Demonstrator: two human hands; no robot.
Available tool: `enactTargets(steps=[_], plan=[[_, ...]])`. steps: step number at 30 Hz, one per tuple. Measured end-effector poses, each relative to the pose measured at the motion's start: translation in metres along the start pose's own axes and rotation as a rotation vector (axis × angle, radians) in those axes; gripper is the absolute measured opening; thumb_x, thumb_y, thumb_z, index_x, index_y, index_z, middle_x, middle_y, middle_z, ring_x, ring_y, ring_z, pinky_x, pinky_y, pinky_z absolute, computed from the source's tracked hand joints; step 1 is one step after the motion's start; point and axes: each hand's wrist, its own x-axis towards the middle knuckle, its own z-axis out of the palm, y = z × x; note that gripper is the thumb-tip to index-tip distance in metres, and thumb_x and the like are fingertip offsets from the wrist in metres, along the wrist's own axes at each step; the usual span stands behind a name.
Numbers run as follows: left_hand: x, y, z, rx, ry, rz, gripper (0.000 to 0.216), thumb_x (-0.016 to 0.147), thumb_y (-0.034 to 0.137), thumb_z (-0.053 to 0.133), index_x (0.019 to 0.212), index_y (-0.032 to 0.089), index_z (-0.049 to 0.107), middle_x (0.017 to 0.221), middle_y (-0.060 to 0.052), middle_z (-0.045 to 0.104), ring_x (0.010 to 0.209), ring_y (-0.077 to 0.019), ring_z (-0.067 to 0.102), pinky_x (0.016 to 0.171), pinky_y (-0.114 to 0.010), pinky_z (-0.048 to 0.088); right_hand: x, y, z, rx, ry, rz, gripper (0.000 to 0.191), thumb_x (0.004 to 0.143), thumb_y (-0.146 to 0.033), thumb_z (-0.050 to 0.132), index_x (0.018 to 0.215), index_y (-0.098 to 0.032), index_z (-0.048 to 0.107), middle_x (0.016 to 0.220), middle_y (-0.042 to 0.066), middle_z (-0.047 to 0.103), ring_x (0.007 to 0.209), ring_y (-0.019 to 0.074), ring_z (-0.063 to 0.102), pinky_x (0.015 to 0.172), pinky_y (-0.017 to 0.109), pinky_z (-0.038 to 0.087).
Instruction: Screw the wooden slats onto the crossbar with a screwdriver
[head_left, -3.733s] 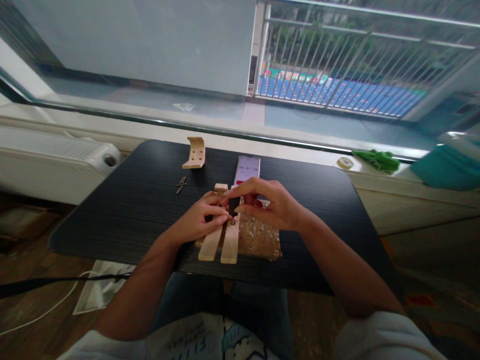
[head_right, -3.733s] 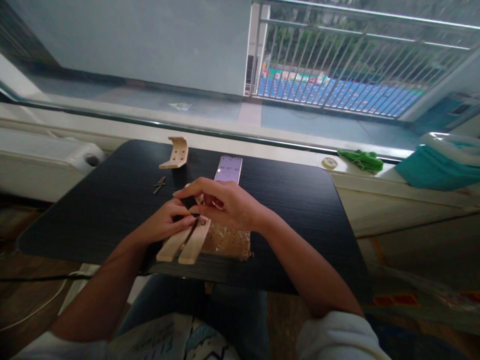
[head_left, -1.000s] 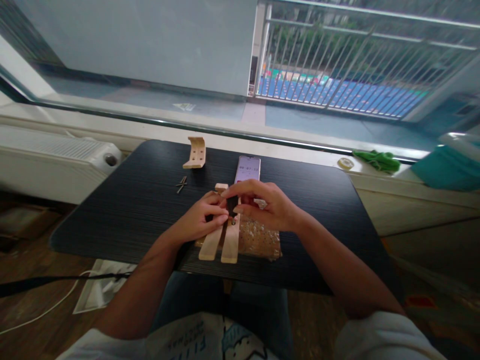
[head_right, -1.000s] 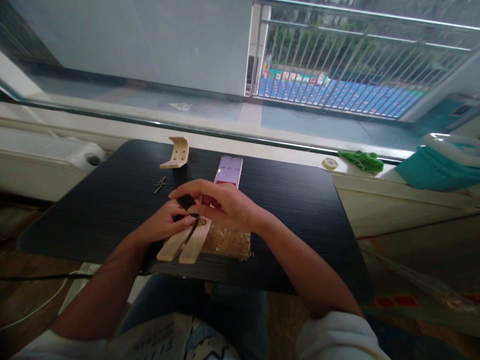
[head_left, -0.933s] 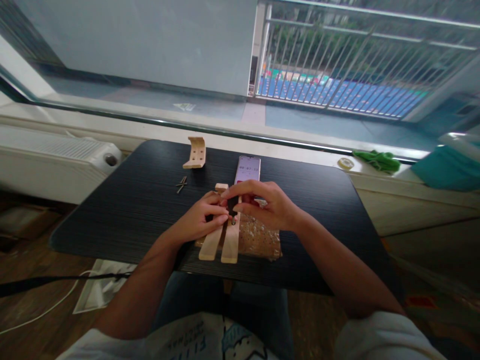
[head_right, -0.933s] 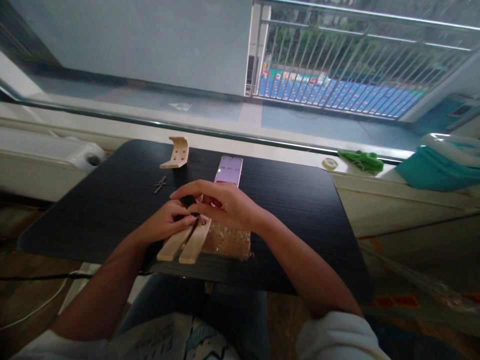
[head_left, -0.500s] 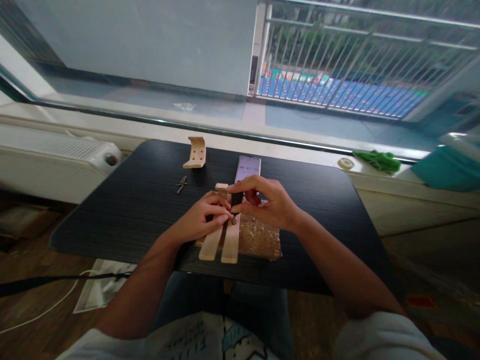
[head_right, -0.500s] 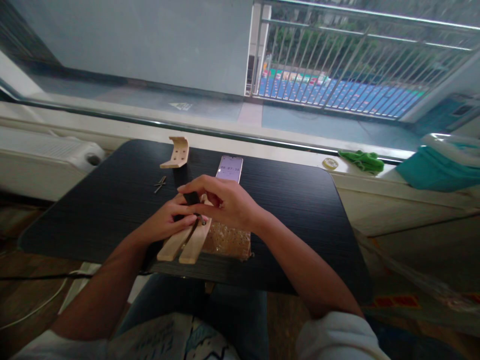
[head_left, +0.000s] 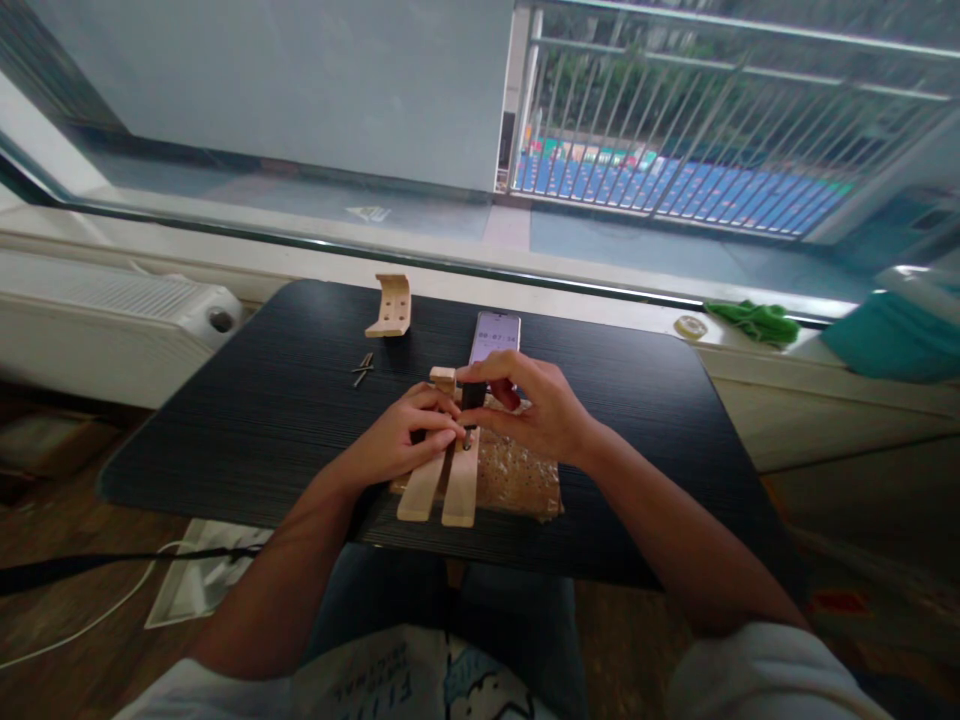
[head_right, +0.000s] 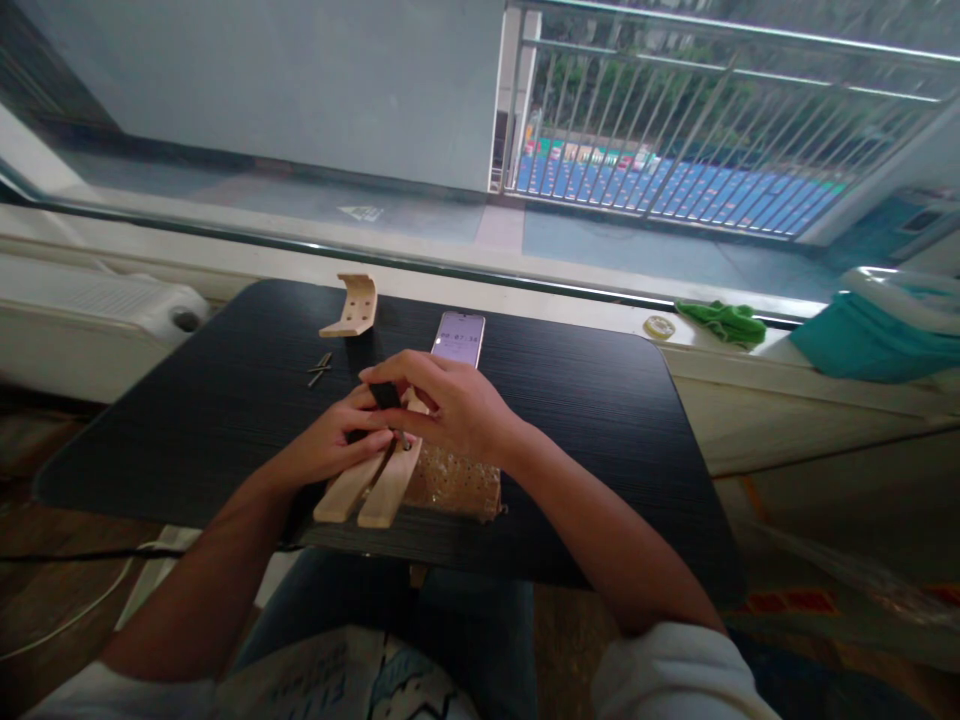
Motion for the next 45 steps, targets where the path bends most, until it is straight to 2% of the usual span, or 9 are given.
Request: enactTargets(steps=[8, 15, 20, 31, 37, 45], plan=[[0.000, 0.001, -0.001, 0.006, -0.005, -0.010, 0.028, 0.092, 0.030, 0.050, 0.092, 0.020, 0.076, 0.104, -0.007, 0.066, 0.108, -0.0243, 0.053, 0.097, -0.038, 0.043, 0.001, 0.000, 0.002, -0.006, 0.039, -0.057, 0.023, 0.086, -0.027, 0.067, 0.104, -0.017, 0.059, 0.080, -0.003, 0.062, 0.058, 0.0035, 0.046, 0.054, 0.017, 0.040], [0.001, 0.005, -0.002, 0.049, -0.003, 0.002, 0.031, 0.093, 0.032, 0.048, 0.088, 0.019, 0.075, 0.098, -0.006, 0.068, 0.102, -0.0226, 0.054, 0.093, -0.035, 0.045, 0.002, -0.003, -0.006, 0.019, -0.091, -0.026, 0.022, 0.092, -0.022, 0.054, 0.113, -0.015, 0.058, 0.077, -0.001, 0.062, 0.063, 0.0063, 0.053, 0.057, 0.019, 0.043], [-0.001, 0.011, -0.007, 0.107, -0.032, 0.054, 0.038, 0.098, 0.031, 0.039, 0.094, 0.021, 0.076, 0.103, -0.005, 0.069, 0.105, -0.0229, 0.051, 0.098, -0.038, 0.040, 0.003, -0.008, -0.011, 0.025, -0.164, 0.051, 0.024, 0.092, -0.022, 0.053, 0.115, -0.015, 0.058, 0.076, -0.001, 0.061, 0.063, 0.0071, 0.053, 0.058, 0.020, 0.043], [-0.019, 0.009, -0.003, 0.150, -0.024, 0.004, 0.040, 0.101, 0.033, 0.034, 0.112, 0.022, 0.070, 0.116, -0.006, 0.067, 0.112, -0.0245, 0.044, 0.103, -0.041, 0.034, 0.002, -0.006, -0.013, 0.052, -0.196, 0.101, 0.026, 0.094, -0.028, 0.052, 0.116, -0.015, 0.056, 0.076, -0.001, 0.062, 0.062, 0.0069, 0.052, 0.058, 0.020, 0.041], [-0.026, 0.005, 0.001, 0.100, 0.002, 0.001, 0.045, 0.101, 0.040, 0.029, 0.116, 0.023, 0.068, 0.123, -0.005, 0.063, 0.118, -0.0251, 0.040, 0.108, -0.042, 0.029, 0.002, -0.007, -0.013, 0.029, -0.162, 0.129, 0.027, 0.091, -0.031, 0.057, 0.112, -0.014, 0.059, 0.073, -0.003, 0.058, 0.059, 0.0060, 0.048, 0.057, 0.020, 0.040], [-0.025, 0.007, 0.002, 0.089, 0.014, 0.003, 0.046, 0.101, 0.040, 0.030, 0.117, 0.021, 0.069, 0.126, -0.007, 0.063, 0.123, -0.0263, 0.040, 0.110, -0.046, 0.028, 0.001, -0.004, -0.009, -0.039, -0.075, 0.114, 0.024, 0.087, -0.033, 0.063, 0.103, -0.016, 0.060, 0.073, -0.004, 0.059, 0.054, 0.0051, 0.041, 0.054, 0.020, 0.038]])
